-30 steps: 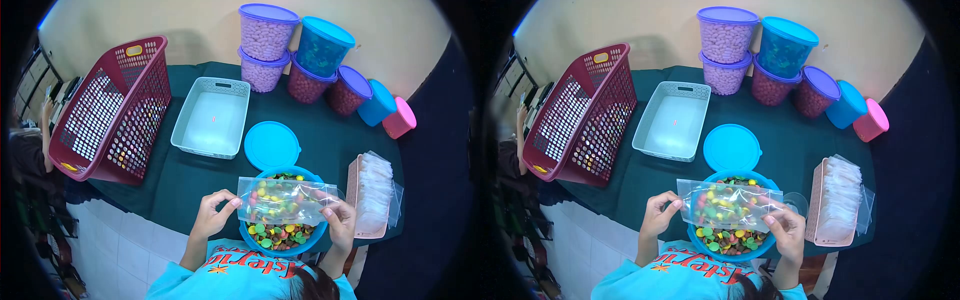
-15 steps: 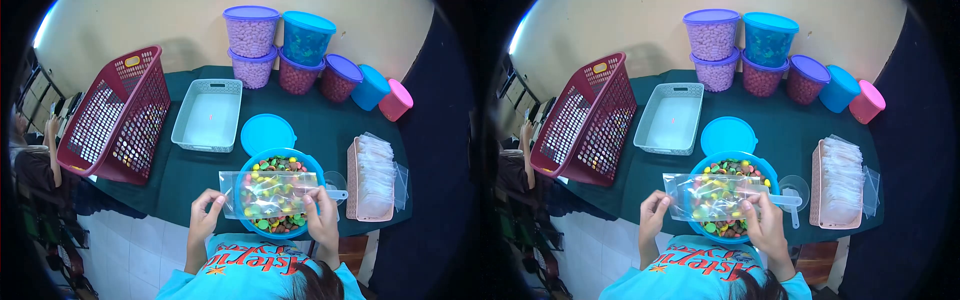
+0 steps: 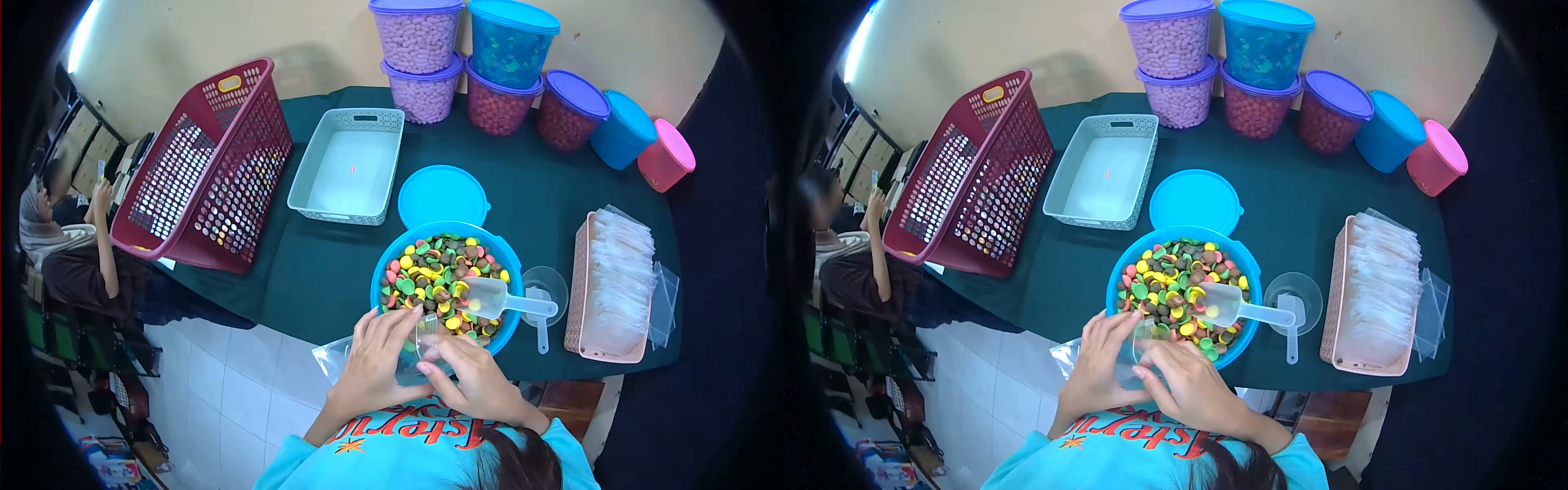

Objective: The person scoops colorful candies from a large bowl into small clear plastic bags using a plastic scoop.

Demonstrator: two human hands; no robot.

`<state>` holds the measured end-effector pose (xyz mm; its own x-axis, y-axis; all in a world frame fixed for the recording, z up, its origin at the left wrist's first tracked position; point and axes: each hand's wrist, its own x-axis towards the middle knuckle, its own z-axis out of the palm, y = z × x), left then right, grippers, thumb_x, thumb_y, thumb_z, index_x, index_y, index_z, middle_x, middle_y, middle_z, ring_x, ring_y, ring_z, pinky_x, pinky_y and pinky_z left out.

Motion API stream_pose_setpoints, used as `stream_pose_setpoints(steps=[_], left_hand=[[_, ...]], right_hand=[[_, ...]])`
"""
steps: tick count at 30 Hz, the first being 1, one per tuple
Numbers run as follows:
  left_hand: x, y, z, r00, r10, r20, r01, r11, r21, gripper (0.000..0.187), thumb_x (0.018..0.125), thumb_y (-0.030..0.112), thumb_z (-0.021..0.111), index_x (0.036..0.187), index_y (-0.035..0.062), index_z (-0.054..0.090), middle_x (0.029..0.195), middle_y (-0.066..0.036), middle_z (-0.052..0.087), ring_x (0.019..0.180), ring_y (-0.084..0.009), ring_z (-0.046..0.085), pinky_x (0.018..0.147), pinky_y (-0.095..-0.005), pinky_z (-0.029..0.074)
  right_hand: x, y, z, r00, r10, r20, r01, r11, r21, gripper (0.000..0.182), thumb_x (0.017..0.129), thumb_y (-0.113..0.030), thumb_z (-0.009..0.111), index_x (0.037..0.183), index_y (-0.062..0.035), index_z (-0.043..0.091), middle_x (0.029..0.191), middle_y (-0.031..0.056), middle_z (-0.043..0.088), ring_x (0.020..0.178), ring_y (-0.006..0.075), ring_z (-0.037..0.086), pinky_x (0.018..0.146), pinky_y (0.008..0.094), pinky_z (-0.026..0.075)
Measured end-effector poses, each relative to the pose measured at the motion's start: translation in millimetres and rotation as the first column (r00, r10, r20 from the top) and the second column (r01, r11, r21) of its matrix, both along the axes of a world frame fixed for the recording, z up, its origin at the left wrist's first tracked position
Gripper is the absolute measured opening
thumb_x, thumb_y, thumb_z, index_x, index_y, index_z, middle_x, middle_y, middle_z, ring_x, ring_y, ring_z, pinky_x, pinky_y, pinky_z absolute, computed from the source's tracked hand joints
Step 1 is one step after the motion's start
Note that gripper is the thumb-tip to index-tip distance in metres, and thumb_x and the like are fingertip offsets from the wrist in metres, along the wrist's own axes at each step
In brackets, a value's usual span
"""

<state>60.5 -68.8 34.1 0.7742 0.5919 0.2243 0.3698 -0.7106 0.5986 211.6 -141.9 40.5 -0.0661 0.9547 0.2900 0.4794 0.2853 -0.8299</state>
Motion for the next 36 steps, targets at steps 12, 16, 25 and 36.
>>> stream_pose_setpoints(steps=[12,16,25,36], left_hand=[[2,-10,-17,0.964,0.050,0.260,-0.020,0.993,-0.117,0.087,0.051,0.028,0.078,0.123,0.0012,0.038,0.111,-0.016,0.041,0.103,-0.0299,0.041,0.086,-0.0389,0.035],[-14,4,-25,0.895,0.160,0.417,-0.071,0.973,-0.221,0.099,0.047,0.033,0.082,0.127,-0.0007,0.033,0.113,-0.016,0.040,0.106,-0.0266,0.042,0.089,-0.0360,0.035],[-19,20,-44,0.607,0.393,0.691,0.052,0.848,-0.527,0.101,0.048,0.051,0.073,0.125,-0.0025,0.033,0.118,-0.014,0.038,0.113,-0.0252,0.039,0.095,-0.0373,0.029],[-7,44,-46,0.567,0.331,0.755,0.114,0.875,-0.470,0.092,0.048,0.048,0.068,0.120,-0.0021,0.039,0.113,-0.015,0.040,0.106,-0.0245,0.042,0.092,-0.0374,0.031]], right_hand=[[36,-32,1,0.973,-0.032,-0.227,0.095,0.957,0.274,0.018,0.072,-0.005,0.060,0.089,-0.0016,0.054,0.097,0.0136,0.057,0.092,0.0276,0.054,0.083,0.0374,0.042],[65,-39,-27,0.677,-0.568,-0.467,0.718,0.649,0.250,0.027,0.076,-0.014,0.054,0.096,0.0001,0.043,0.111,0.0153,0.038,0.100,0.0200,0.039,0.087,0.0331,0.032],[83,-25,-92,0.617,-0.604,-0.504,0.704,0.710,0.011,0.058,0.087,-0.048,0.022,0.114,0.0012,0.034,0.101,0.0098,0.037,0.092,0.0161,0.037,0.085,0.0300,0.027],[66,17,-44,0.877,-0.380,-0.293,0.421,0.902,0.092,0.034,0.074,-0.011,0.064,0.102,0.0006,0.047,0.083,0.0102,0.053,0.074,0.0115,0.054,0.061,0.0256,0.044]])
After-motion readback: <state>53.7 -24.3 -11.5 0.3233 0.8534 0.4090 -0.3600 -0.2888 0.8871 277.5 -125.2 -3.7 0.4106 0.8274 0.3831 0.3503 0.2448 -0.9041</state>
